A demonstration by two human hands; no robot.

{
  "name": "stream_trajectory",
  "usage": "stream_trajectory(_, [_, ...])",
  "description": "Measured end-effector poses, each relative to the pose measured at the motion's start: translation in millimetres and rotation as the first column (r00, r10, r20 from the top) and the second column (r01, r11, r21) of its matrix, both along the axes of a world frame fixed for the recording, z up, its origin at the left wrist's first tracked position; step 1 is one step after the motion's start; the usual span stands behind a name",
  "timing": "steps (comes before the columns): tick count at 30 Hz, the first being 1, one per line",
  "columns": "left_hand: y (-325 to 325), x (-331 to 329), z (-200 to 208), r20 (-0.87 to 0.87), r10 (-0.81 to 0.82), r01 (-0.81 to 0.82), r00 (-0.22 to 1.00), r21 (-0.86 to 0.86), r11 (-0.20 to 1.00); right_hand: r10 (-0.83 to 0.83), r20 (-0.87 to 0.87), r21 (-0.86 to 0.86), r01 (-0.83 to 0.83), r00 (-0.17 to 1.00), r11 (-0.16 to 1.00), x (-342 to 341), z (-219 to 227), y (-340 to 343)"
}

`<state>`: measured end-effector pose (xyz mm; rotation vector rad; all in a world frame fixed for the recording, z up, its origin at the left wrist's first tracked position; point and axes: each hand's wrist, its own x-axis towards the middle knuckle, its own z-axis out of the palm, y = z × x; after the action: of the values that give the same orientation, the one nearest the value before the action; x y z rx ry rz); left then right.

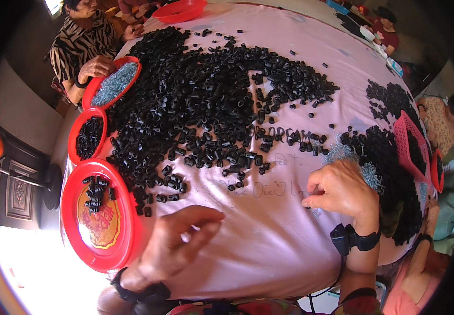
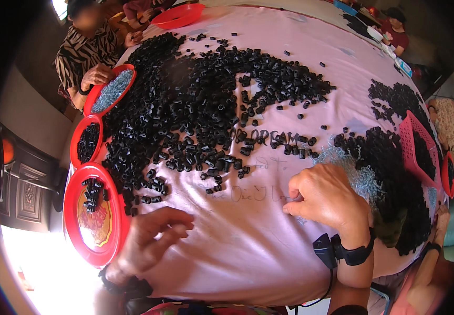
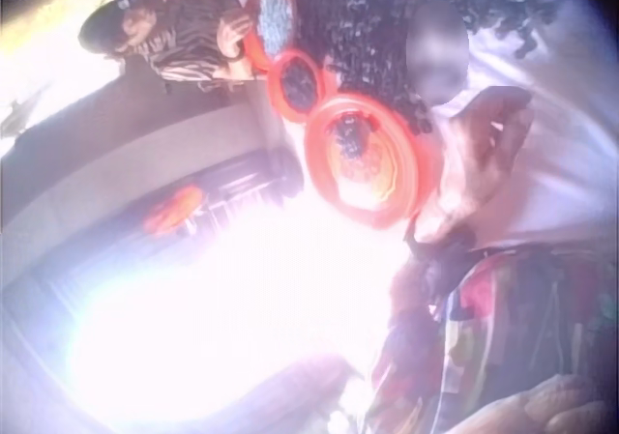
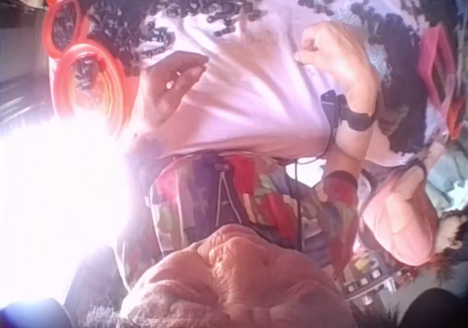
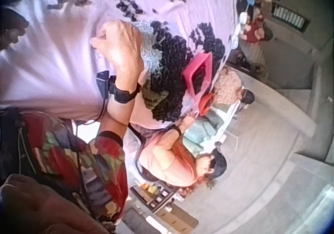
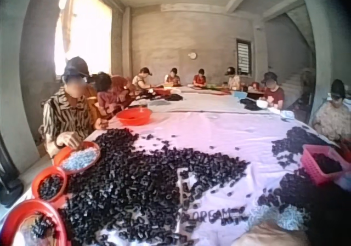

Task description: Assembling small plastic and metal components by hand at a table.

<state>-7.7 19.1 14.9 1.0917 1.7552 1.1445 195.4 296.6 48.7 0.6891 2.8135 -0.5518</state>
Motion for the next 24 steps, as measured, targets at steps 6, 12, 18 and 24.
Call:
stream_trajectory(6, [10.4, 20.5, -12.6, -0.531, -0.180, 0.149, 0.828, -0.102, 0.984, 0.087, -0.021, -0.086, -0.089, 0.996, 0.992, -7.3, -16.3, 3.5])
stream_trajectory(12, [3.0, 22.7, -17.9, -0.545, -0.192, 0.152, 0.816, -0.118, 0.981, 0.004, -0.354, -0.052, -0.024, 0.935, 0.998, -6.9, -27.1, 5.8])
stream_trajectory(18, [8.1, 32.9, -14.3, -0.435, -0.266, 0.294, 0.860, -0.003, 0.956, 0.000, -0.059, -0.067, -0.004, 0.998, 0.998, 5.3, 4.8, 14.8])
stream_trajectory(24, [76.4, 68.4, -10.6, -0.557, -0.307, 0.514, 0.771, 0.261, 0.817, -0.135, -0.302, -0.003, 0.141, 0.944, 0.990, 5.6, 14.6, 7.0])
